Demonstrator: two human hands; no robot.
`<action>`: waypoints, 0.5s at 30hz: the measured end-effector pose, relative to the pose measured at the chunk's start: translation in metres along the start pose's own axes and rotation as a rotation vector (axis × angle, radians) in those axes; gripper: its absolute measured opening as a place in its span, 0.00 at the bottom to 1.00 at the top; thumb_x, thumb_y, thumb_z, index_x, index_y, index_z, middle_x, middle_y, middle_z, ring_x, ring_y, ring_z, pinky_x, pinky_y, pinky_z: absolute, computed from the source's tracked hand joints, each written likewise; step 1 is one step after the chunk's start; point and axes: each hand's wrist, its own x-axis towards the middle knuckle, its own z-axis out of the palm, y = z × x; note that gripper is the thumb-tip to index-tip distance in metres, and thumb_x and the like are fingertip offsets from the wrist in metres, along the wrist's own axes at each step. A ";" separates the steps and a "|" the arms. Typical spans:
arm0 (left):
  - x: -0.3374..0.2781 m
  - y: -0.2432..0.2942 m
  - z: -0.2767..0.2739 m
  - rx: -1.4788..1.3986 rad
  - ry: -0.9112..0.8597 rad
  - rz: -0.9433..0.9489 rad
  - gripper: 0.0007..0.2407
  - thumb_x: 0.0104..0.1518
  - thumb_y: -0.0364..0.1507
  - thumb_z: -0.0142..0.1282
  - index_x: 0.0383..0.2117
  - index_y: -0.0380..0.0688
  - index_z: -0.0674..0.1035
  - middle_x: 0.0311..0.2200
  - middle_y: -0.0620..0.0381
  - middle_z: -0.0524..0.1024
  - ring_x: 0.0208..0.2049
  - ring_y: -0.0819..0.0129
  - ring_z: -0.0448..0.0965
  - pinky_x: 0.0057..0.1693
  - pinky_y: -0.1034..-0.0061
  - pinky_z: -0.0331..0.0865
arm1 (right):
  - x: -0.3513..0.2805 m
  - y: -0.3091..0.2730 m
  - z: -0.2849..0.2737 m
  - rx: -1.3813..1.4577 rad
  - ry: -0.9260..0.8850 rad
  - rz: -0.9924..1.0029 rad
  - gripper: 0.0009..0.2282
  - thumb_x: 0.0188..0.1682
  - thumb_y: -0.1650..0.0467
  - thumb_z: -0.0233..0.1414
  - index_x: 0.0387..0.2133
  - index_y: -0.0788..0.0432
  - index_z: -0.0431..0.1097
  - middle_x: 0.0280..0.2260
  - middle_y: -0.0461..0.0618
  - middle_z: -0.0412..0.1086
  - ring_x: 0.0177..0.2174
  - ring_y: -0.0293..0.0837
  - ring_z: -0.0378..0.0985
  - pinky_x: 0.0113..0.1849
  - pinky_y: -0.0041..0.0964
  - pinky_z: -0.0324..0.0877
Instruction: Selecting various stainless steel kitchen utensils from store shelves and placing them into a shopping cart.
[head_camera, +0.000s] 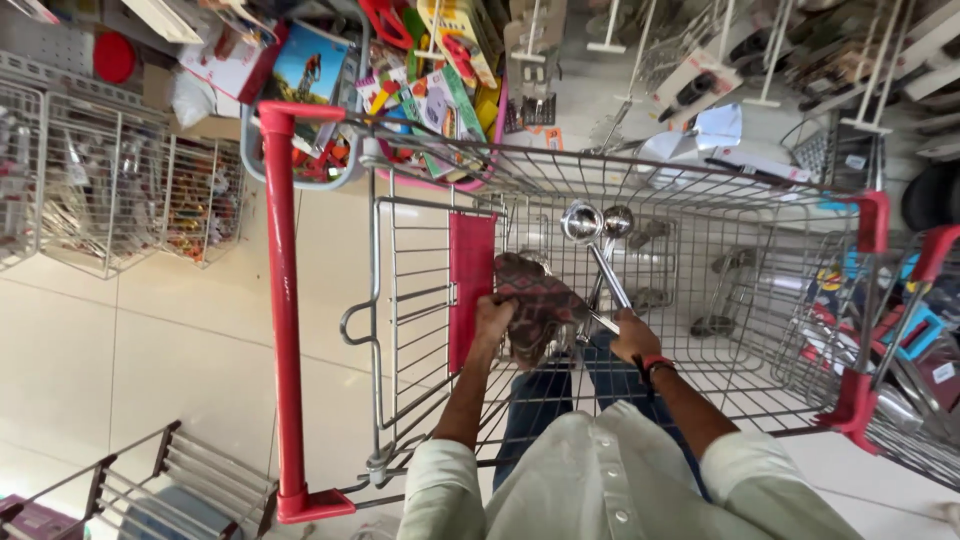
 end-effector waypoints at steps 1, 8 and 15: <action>-0.005 0.004 -0.001 -0.074 0.007 0.004 0.09 0.50 0.28 0.60 0.31 0.33 0.85 0.25 0.52 0.83 0.25 0.69 0.81 0.33 0.74 0.72 | -0.006 -0.011 -0.016 -0.049 -0.011 -0.016 0.23 0.37 0.74 0.57 0.49 0.60 0.66 0.44 0.61 0.72 0.44 0.62 0.77 0.42 0.53 0.75; -0.056 0.047 0.018 -0.070 0.235 0.255 0.18 0.50 0.29 0.60 0.46 0.31 0.80 0.55 0.37 0.70 0.53 0.53 0.73 0.57 0.63 0.68 | -0.090 -0.050 -0.119 -0.182 0.062 -0.010 0.13 0.50 0.61 0.51 0.40 0.56 0.71 0.37 0.60 0.75 0.34 0.59 0.81 0.35 0.56 0.75; -0.120 0.150 0.070 -0.052 0.383 0.739 0.29 0.56 0.37 0.64 0.61 0.31 0.69 0.64 0.28 0.55 0.64 0.34 0.60 0.66 0.51 0.58 | -0.206 -0.103 -0.219 -0.043 0.246 -0.042 0.15 0.50 0.56 0.53 0.36 0.54 0.76 0.15 0.58 0.72 0.19 0.59 0.78 0.24 0.52 0.73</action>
